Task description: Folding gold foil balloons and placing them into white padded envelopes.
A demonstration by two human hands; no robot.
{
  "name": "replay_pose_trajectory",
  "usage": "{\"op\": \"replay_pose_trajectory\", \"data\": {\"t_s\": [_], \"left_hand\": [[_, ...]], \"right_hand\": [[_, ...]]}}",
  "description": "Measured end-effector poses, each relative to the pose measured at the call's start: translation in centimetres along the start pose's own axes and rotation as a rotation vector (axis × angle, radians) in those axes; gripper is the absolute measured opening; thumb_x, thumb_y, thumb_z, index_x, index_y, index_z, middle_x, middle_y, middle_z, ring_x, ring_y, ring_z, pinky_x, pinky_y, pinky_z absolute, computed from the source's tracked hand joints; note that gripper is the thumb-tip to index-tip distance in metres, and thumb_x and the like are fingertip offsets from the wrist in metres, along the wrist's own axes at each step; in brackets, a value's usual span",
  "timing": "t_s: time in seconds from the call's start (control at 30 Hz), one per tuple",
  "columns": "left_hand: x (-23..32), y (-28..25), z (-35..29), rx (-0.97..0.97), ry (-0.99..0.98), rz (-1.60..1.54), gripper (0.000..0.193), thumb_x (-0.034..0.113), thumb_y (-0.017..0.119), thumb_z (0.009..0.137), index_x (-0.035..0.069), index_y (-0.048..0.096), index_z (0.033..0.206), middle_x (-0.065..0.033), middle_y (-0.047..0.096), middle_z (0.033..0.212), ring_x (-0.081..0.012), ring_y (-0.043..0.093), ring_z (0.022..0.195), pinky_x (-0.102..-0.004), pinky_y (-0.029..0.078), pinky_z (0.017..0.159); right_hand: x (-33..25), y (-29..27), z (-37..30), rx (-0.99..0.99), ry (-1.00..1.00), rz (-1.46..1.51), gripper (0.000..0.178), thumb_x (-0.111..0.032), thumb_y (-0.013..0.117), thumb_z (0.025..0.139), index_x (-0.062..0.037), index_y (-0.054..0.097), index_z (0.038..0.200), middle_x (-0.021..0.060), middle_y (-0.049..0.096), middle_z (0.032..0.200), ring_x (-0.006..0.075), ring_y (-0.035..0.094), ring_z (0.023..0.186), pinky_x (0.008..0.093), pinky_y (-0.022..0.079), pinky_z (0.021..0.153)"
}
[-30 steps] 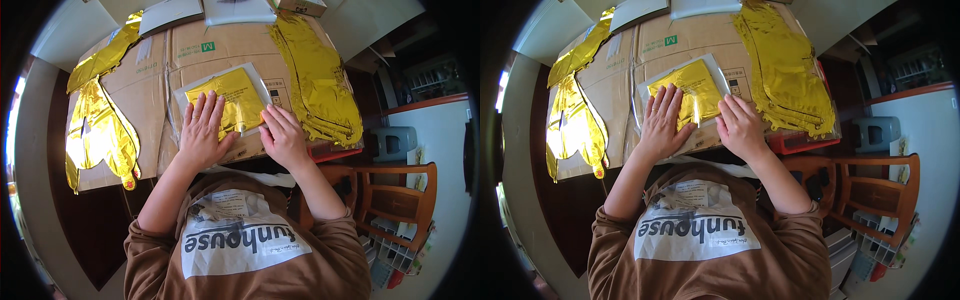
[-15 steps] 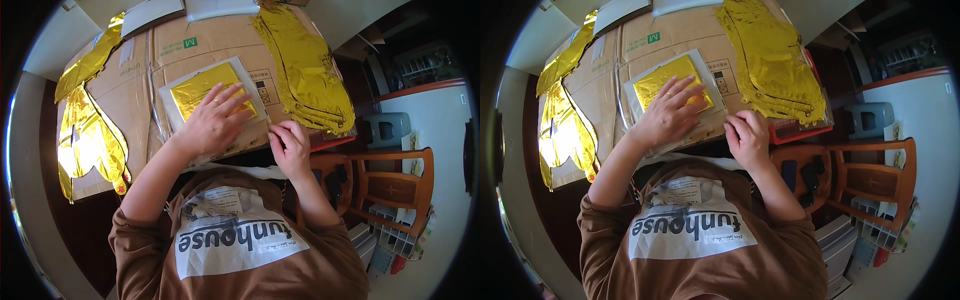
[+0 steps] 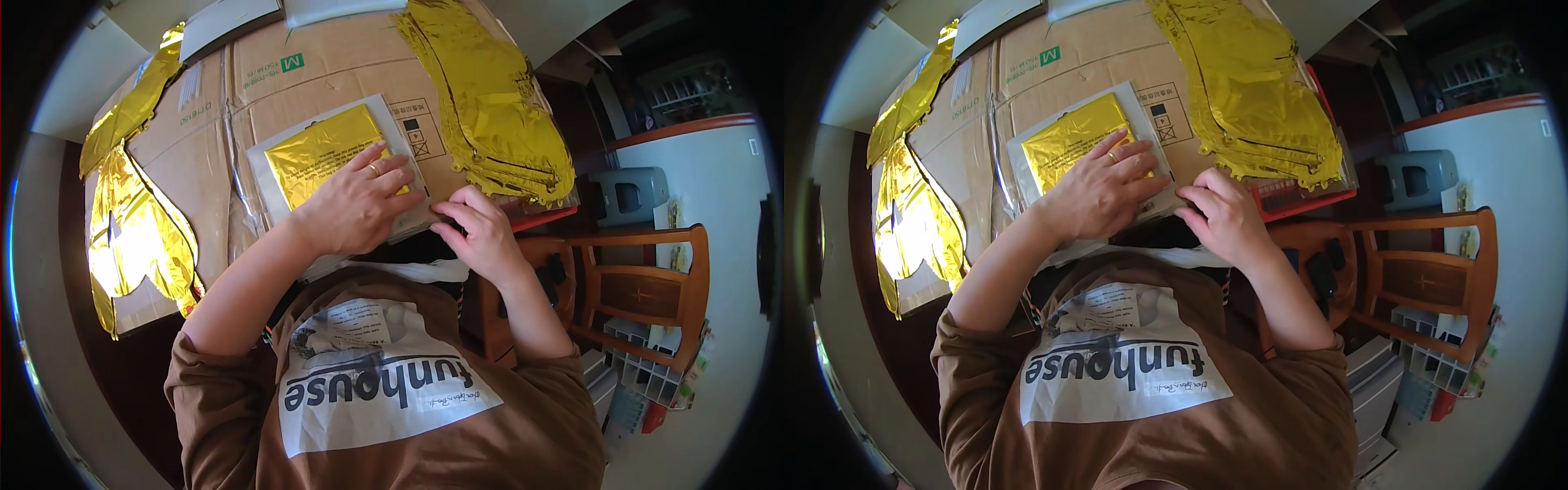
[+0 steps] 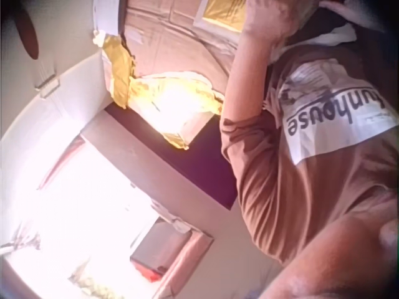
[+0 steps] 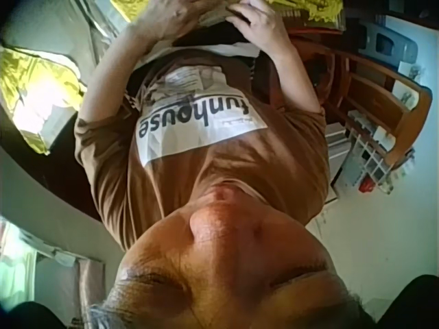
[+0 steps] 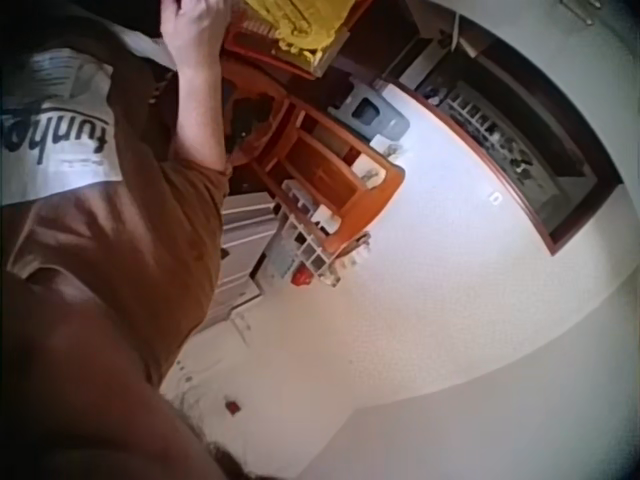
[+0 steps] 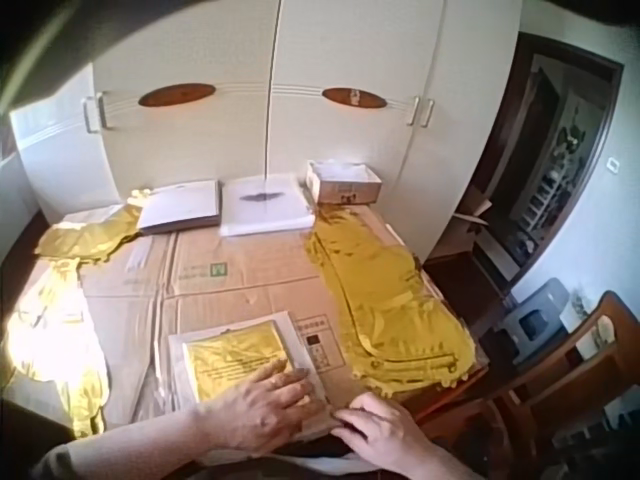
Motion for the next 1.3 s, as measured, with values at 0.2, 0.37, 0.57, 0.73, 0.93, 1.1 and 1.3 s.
{"op": "replay_pose_trajectory", "data": {"t_s": [0.2, 0.37, 0.57, 0.73, 0.93, 1.1, 1.3], "left_hand": [[-0.2, 0.6, 0.2, -0.009, 0.008, -0.028, 0.055, 0.015, 0.07, 0.074, 0.013, 0.063, 0.128, -0.0125, 0.055, 0.127, -0.0321, 0.048, 0.135, -0.0525, 0.032, 0.121], [0.0, 0.6, 0.3, 0.005, 0.026, -0.023, 0.054, 0.015, 0.07, 0.074, 0.013, 0.063, 0.128, -0.0128, 0.055, 0.127, -0.0336, 0.049, 0.133, -0.0518, 0.033, 0.12], [-0.1, 0.5, 0.0, 0.032, 0.035, -0.041, 0.055, 0.015, 0.07, 0.074, 0.013, 0.063, 0.129, -0.0132, 0.054, 0.128, -0.0339, 0.049, 0.133, -0.0517, 0.034, 0.119], [-0.2, 0.5, 0.0, 0.035, 0.036, -0.065, 0.056, 0.014, 0.069, 0.074, 0.013, 0.063, 0.129, -0.0137, 0.054, 0.128, -0.0347, 0.049, 0.133, -0.0518, 0.035, 0.118], [-0.2, 0.6, -0.1, 0.04, 0.039, -0.064, 0.056, 0.014, 0.069, 0.074, 0.014, 0.063, 0.13, -0.0139, 0.054, 0.129, -0.0349, 0.049, 0.133, -0.0522, 0.035, 0.118], [-0.3, 0.8, -0.3, 0.036, 0.037, -0.086, 0.056, 0.014, 0.069, 0.076, 0.014, 0.063, 0.131, -0.0136, 0.054, 0.13, -0.0341, 0.048, 0.135, -0.0544, 0.032, 0.12], [0.0, 0.1, -0.3, 0.014, 0.013, 0.024, 0.056, 0.016, 0.068, 0.078, 0.016, 0.062, 0.134, -0.0136, 0.056, 0.134, -0.0336, 0.042, 0.144, -0.0569, 0.027, 0.122]], "right_hand": [[-0.2, 0.7, 0.5, -0.039, -0.123, -0.094, 0.027, -0.009, 0.082, 0.077, -0.0043, 0.069, 0.1, 0.0072, 0.058, 0.093, 0.0271, 0.062, 0.083, 0.0392, 0.051, 0.073], [-1.1, 1.0, 0.7, -0.068, -0.238, -0.152, 0.024, -0.006, 0.081, 0.077, -0.0039, 0.063, 0.092, 0.0082, 0.056, 0.09, 0.0284, 0.061, 0.081, 0.0404, 0.05, 0.073], [-0.6, 1.3, 0.1, -0.116, -0.183, -0.046, 0.022, -0.005, 0.079, 0.079, -0.0034, 0.06, 0.09, 0.0088, 0.055, 0.09, 0.0291, 0.061, 0.081, 0.0411, 0.05, 0.074], [-0.4, 0.6, 0.5, -0.073, -0.13, -0.016, 0.022, -0.008, 0.079, 0.08, -0.0039, 0.059, 0.09, 0.0092, 0.057, 0.093, 0.0292, 0.061, 0.084, 0.0421, 0.049, 0.075], [-0.8, 1.7, 0.7, -0.147, -0.21, -0.107, 0.018, -0.009, 0.074, 0.083, -0.0035, 0.058, 0.091, 0.009, 0.054, 0.091, 0.0314, 0.06, 0.085, 0.0421, 0.049, 0.078], [-3.3, 2.1, -1.0, -0.172, -0.255, -0.092, 0.017, -0.001, 0.075, 0.079, -0.0053, 0.06, 0.087, 0.0087, 0.055, 0.09, 0.0288, 0.059, 0.084, 0.0403, 0.047, 0.076], [-5.8, 1.0, -0.9, -0.143, -0.24, -0.013, 0.018, -0.005, 0.077, 0.076, -0.0062, 0.062, 0.085, 0.0105, 0.057, 0.103, 0.0313, 0.056, 0.101, 0.0418, 0.045, 0.09]]}}
Point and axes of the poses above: each hand's wrist, its own z-axis towards the middle knuckle, its own y-axis out of the palm, x = y × z, the point moved 10 cm from there along z, towards the middle knuckle
